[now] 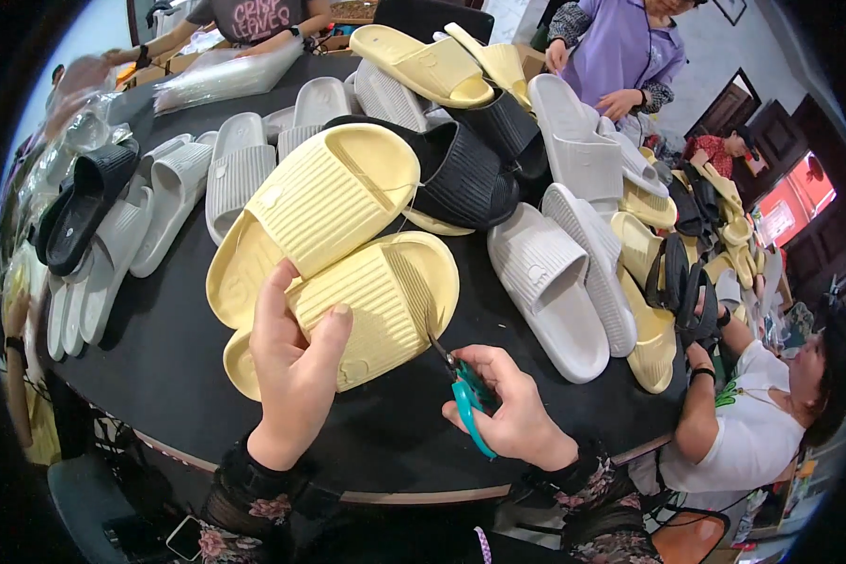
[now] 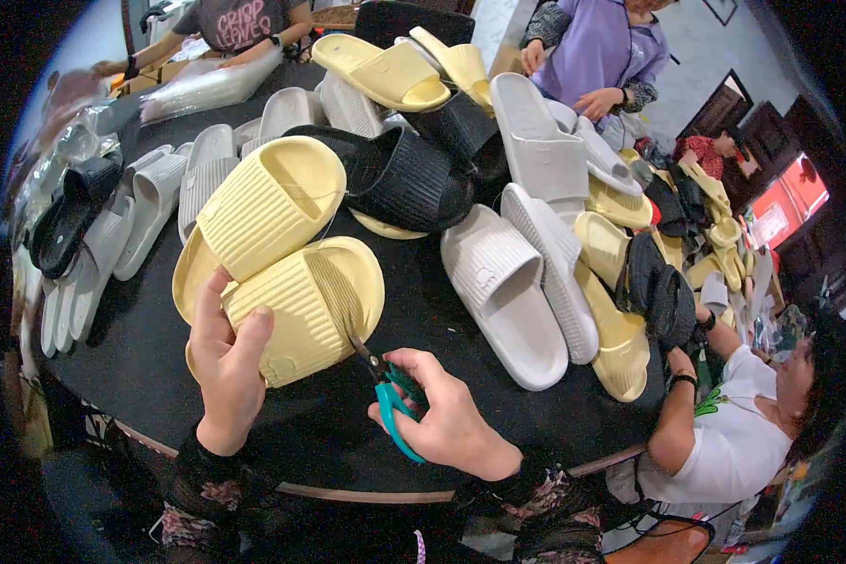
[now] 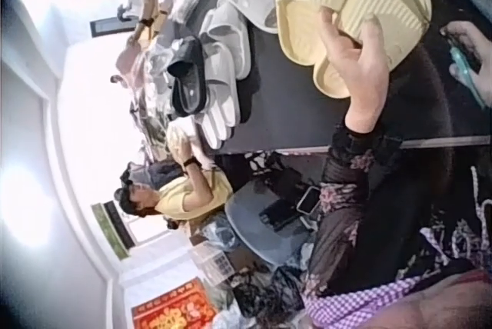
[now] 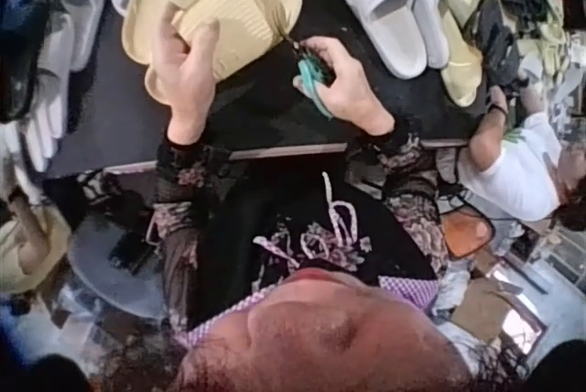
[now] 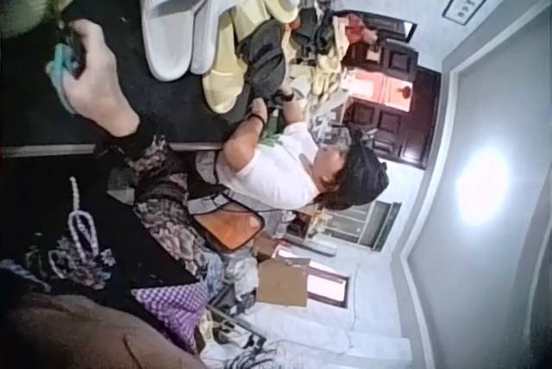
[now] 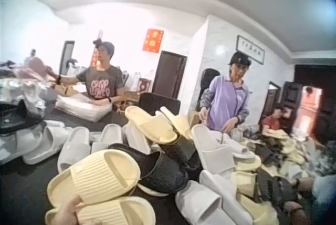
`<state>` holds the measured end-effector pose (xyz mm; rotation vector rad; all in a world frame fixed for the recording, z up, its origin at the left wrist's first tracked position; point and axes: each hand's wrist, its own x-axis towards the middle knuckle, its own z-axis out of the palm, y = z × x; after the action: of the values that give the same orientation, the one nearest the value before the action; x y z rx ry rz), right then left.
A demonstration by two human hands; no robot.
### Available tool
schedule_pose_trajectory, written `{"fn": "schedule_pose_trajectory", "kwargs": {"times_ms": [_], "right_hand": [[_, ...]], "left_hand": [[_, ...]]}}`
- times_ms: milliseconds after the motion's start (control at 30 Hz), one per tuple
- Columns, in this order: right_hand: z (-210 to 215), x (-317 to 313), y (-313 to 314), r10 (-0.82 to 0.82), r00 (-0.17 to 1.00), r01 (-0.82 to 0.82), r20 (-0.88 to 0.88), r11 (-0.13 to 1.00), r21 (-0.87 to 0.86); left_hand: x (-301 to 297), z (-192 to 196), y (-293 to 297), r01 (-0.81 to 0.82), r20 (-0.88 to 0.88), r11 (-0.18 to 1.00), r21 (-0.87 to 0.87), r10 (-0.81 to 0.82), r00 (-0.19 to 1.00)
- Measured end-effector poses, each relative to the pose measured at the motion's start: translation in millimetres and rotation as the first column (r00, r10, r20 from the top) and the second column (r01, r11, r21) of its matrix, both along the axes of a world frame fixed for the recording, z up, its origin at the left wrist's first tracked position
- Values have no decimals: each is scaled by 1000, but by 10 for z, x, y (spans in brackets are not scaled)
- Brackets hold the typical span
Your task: Trimming excess material from slippers/slides using scissors.
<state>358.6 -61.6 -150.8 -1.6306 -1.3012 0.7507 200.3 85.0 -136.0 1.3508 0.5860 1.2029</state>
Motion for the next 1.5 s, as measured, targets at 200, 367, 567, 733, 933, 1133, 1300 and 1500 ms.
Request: {"fn": "schedule_pose_trajectory", "kwargs": {"times_ms": [200,367,567,733,933,1133,1300,1500], "right_hand": [[25,-29,-35,9,998,-12,-58,998,-53],[10,-24,-61,5,999,-6,-33,1000,-12],[-20,-13,-67,12,999,-11,-37,1000,29],[-10,-27,-69,4,999,-2,-34,999,54],[-3,-23,-73,-5,999,8,-37,998,66],[5,-11,-73,-5,1000,4,8,995,102],[8,-3,-75,-12,1000,13,-25,1000,18],[-26,-9,-74,-18,999,9,50,985,173]], "left_hand": [[34,-33,-40,-10,-75,999,53,13,997],[43,-134,-83,-2,-133,984,176,26,991],[51,-133,-112,15,-139,987,160,7,990],[42,-98,-136,25,-176,979,203,12,984],[43,-99,-156,23,-206,977,214,22,978],[48,-101,-144,15,-208,960,281,46,977],[63,-128,-152,28,-200,963,268,28,979],[51,-119,-163,52,-225,955,293,16,974]]}}
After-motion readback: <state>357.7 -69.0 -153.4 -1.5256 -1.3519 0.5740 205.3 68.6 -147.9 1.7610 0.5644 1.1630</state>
